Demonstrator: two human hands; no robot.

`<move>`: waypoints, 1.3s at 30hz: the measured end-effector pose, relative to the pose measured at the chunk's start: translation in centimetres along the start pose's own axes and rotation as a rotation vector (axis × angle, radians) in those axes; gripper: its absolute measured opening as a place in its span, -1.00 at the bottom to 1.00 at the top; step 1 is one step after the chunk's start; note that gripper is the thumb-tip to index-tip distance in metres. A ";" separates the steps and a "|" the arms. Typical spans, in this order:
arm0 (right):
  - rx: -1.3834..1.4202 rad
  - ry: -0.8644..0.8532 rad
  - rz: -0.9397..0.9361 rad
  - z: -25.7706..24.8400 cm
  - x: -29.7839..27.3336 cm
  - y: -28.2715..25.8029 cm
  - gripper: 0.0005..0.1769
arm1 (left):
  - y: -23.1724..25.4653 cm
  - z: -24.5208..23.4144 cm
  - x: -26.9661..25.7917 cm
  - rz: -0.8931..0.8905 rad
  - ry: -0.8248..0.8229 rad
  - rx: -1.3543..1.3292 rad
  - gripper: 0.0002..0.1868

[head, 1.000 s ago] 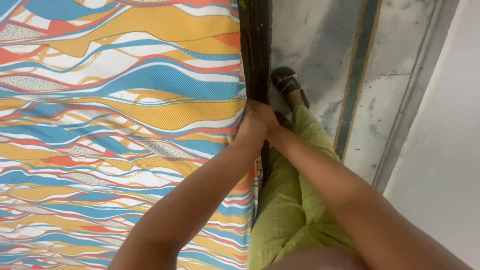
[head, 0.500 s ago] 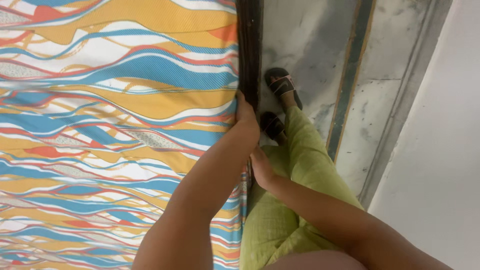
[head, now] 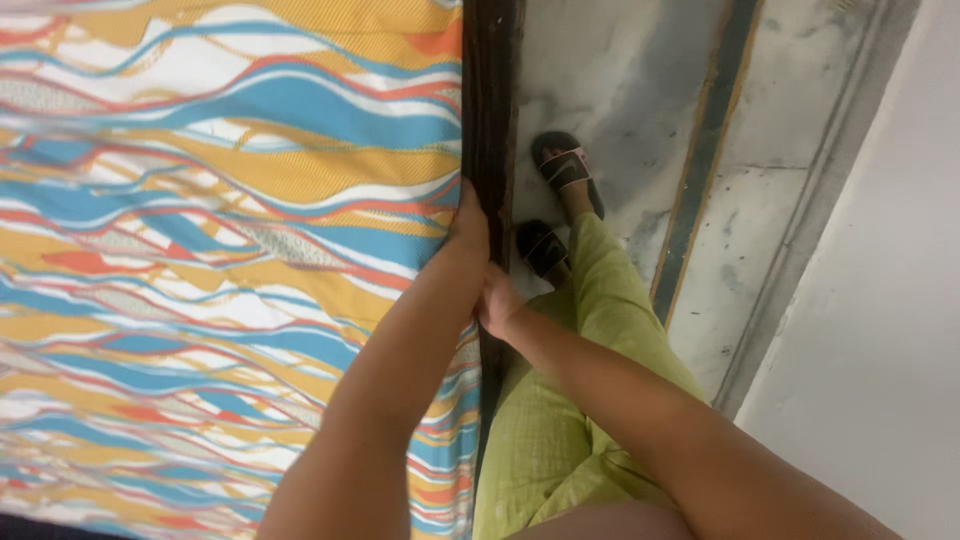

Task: The person adjusts a patterned bedsheet on a mattress, smoothing and tucking the fabric around the edges. The person moves around the bed to reach different sides and corners, ensuring the sheet is evenly spread.

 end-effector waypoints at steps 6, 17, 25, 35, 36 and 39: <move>-0.178 -0.018 0.008 0.7 0.3 -1.6 -0.45 | 5.9 1.8 -12.8 -0.194 0.858 -0.452 -0.47; -0.201 0.071 -0.109 -2.3 -2.4 -3.5 -0.39 | 26.1 12.7 -10.0 -0.316 0.364 -0.184 -0.37; -0.289 0.077 -0.068 -0.5 -0.8 -3.0 -0.22 | 28.3 14.7 -5.0 -0.226 0.209 -0.020 -0.42; -0.473 -0.184 -0.001 -6.9 -8.9 -4.3 -0.28 | 32.8 16.4 -7.6 -0.126 0.367 -0.240 -0.48; -0.460 -0.212 0.033 -7.7 -9.7 -3.8 -0.29 | 34.0 17.3 -8.3 -0.116 0.377 -0.257 -0.48; -0.481 -0.109 0.155 -9.8 -11.6 -1.8 -0.26 | 38.0 20.0 -9.6 -0.079 0.365 -0.215 -0.50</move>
Point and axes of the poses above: each hand's wrist, its own x-axis towards the middle knuckle, its own z-axis out of the palm, y = z × x, the point moved 1 cm from there along x, towards the middle knuckle, and after that the axes turned 6 degrees about -y, right-handed, at the moved point
